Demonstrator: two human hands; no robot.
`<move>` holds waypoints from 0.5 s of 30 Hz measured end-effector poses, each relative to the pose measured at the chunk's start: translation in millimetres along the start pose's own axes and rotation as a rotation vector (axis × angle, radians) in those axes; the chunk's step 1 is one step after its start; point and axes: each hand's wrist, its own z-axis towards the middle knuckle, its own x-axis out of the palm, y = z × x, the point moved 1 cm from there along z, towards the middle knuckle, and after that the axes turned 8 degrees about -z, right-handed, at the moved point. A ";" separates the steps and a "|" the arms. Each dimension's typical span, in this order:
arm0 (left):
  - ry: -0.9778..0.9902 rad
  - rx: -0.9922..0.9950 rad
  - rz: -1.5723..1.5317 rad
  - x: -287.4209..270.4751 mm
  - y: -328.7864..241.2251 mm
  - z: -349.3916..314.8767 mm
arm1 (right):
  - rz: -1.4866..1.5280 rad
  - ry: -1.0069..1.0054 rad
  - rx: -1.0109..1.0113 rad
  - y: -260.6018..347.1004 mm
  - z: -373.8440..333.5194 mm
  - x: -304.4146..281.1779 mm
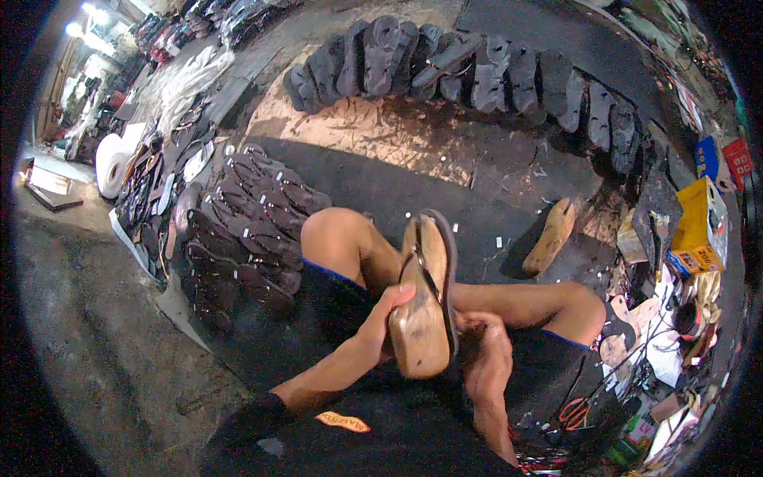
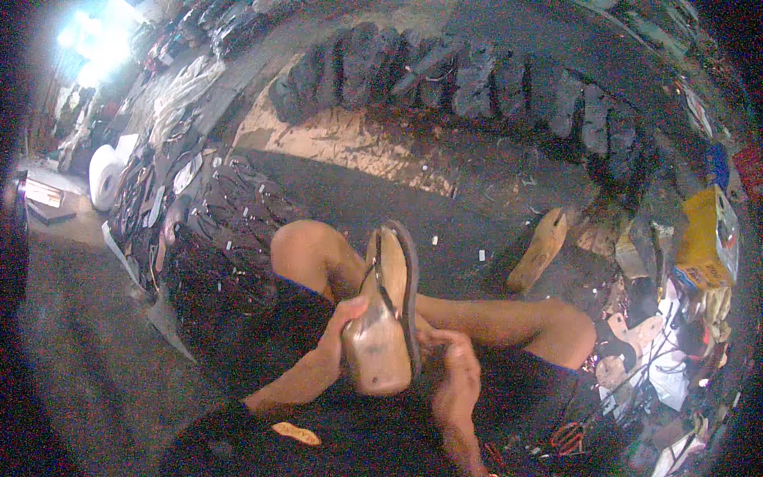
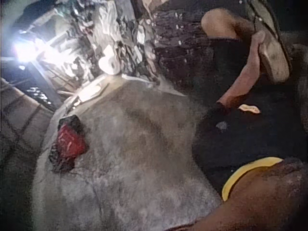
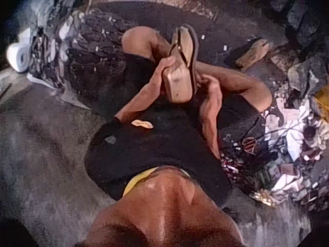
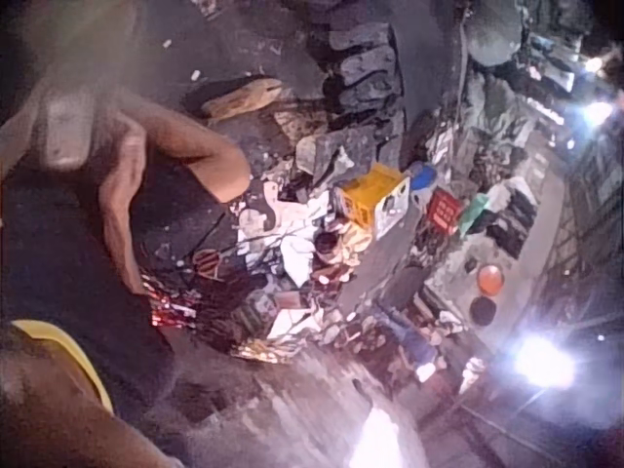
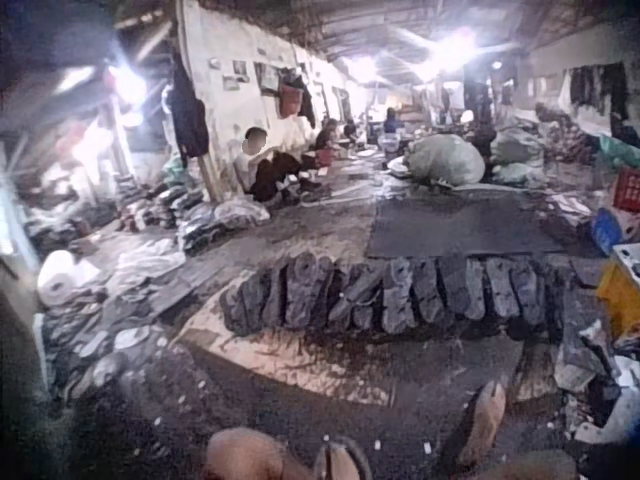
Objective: The person repeatedly picks up flip-flops and fits them onto wooden shoe lasts, adjusting the straps and checking the fit. The person handles the flip-flops one at a time and places them back after each attempt.
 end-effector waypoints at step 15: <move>0.108 0.080 0.247 72.0 -4.6 -85.3 | 0.176 0.149 0.583 1.9 -60.6 10.5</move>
